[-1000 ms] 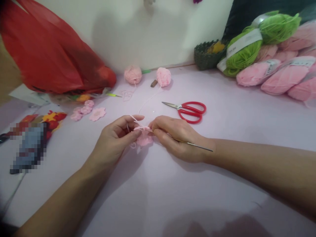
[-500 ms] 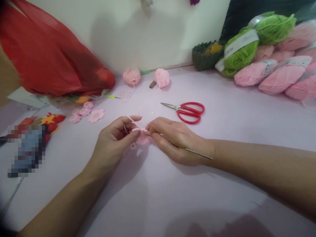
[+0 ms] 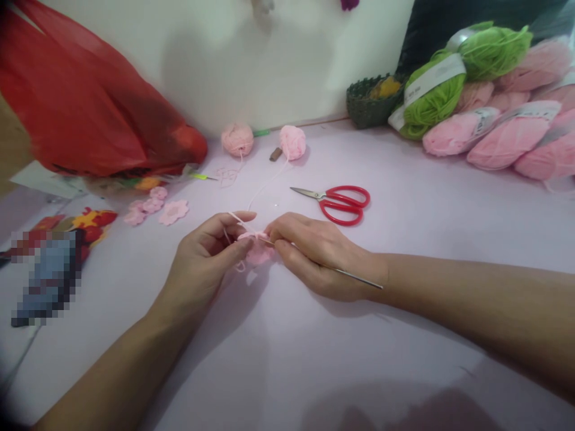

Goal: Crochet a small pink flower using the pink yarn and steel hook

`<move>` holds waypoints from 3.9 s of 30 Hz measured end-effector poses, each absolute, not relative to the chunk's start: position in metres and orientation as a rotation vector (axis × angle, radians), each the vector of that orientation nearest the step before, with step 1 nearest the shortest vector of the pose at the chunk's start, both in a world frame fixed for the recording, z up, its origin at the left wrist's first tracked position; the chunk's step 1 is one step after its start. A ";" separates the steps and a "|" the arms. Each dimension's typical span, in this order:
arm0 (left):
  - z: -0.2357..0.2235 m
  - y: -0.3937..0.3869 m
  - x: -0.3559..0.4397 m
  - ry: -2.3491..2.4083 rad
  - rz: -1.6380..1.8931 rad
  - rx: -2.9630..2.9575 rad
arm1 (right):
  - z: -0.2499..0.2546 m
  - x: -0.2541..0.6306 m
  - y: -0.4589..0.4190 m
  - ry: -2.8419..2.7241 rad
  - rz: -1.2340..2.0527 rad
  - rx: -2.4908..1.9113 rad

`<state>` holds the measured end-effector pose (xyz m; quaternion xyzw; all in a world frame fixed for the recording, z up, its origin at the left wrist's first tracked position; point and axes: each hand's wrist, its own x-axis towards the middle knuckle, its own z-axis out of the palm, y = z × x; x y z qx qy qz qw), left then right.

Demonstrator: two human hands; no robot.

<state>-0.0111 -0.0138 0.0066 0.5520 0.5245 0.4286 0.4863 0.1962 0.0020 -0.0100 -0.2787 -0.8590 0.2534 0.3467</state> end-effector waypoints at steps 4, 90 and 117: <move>0.001 -0.010 -0.016 1.225 1.025 1.306 | -0.009 0.196 0.001 -2.230 0.670 -0.722; -0.007 -0.023 0.012 1.200 1.196 1.234 | -0.013 0.186 0.000 -2.423 -0.389 -0.879; 0.008 -0.012 -0.010 1.117 1.020 0.889 | -0.006 0.201 0.010 -2.365 0.199 -0.498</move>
